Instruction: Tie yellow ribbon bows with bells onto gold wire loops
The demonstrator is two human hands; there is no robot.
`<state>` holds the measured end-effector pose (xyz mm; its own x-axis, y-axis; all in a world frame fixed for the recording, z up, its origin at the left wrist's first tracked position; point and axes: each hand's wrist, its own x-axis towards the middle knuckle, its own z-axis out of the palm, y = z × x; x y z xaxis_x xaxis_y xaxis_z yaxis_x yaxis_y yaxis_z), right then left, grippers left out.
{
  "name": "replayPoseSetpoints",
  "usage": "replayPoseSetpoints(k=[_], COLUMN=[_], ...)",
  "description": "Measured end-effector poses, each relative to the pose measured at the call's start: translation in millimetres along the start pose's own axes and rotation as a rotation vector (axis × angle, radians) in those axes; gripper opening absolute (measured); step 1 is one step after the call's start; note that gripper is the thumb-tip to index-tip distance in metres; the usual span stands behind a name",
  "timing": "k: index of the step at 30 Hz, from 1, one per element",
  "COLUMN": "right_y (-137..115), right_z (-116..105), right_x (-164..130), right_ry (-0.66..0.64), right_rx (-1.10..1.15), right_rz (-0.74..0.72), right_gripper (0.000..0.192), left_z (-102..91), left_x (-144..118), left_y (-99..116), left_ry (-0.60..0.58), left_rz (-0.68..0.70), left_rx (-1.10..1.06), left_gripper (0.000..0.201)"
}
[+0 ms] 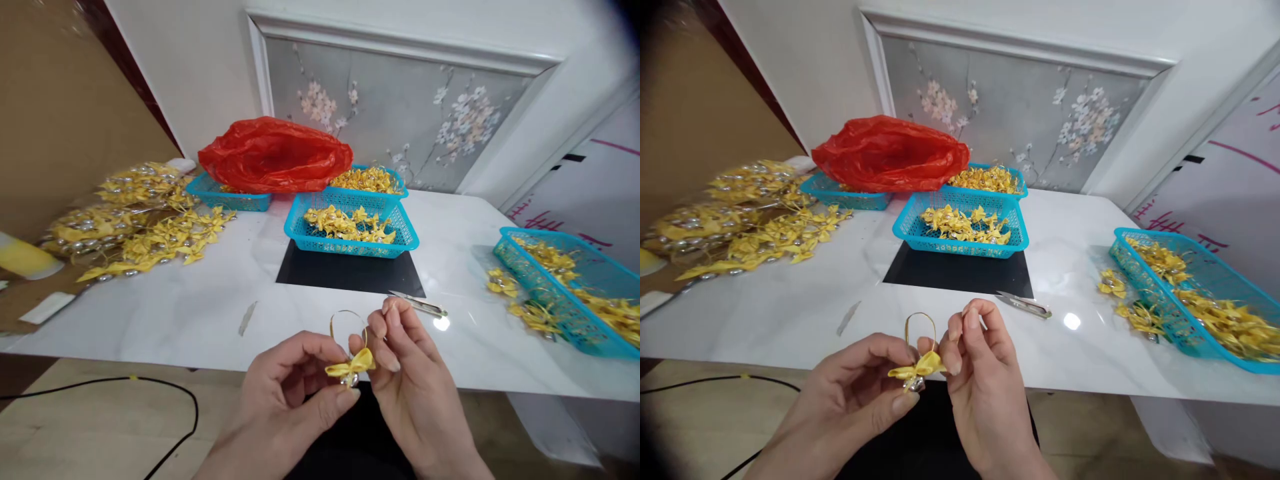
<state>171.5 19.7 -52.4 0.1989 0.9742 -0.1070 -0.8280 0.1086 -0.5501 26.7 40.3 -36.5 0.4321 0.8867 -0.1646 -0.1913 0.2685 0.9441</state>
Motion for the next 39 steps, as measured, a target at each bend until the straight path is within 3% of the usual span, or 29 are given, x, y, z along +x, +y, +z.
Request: replayPoseSetpoints(k=[6, 11, 25, 32, 39], right_y=[1.0, 4.0, 9.4, 0.3, -0.2], right_z=[-3.4, 0.4, -11.0, -7.3, -7.3], right_x=[4.3, -1.3, -14.0, -8.1, 0.3], right_ry=[0.015, -0.048, -0.135, -0.129, -0.126], right_rx=[-0.008, -0.068, -0.467, -0.472, -0.483], right_rz=[-0.063, -0.086, -0.286, -0.296, -0.363], right_gripper=[0.008, 0.011, 0.013, 0.018, 0.013], left_z=[-4.2, -3.3, -2.3, -6.2, -3.7], left_x=[-1.0, 1.0, 0.3, -2.3, -2.3], left_y=[-1.4, -1.5, -0.1, -1.5, 3.0], left_ry=[-0.011, -0.064, -0.043, -0.042, -0.089], left_rz=[-0.075, -0.028, -0.038, -0.080, -0.059], left_rx=[-0.067, -0.096, -0.127, -0.026, -0.075], left_gripper=[0.020, 0.021, 0.015, 0.020, 0.020])
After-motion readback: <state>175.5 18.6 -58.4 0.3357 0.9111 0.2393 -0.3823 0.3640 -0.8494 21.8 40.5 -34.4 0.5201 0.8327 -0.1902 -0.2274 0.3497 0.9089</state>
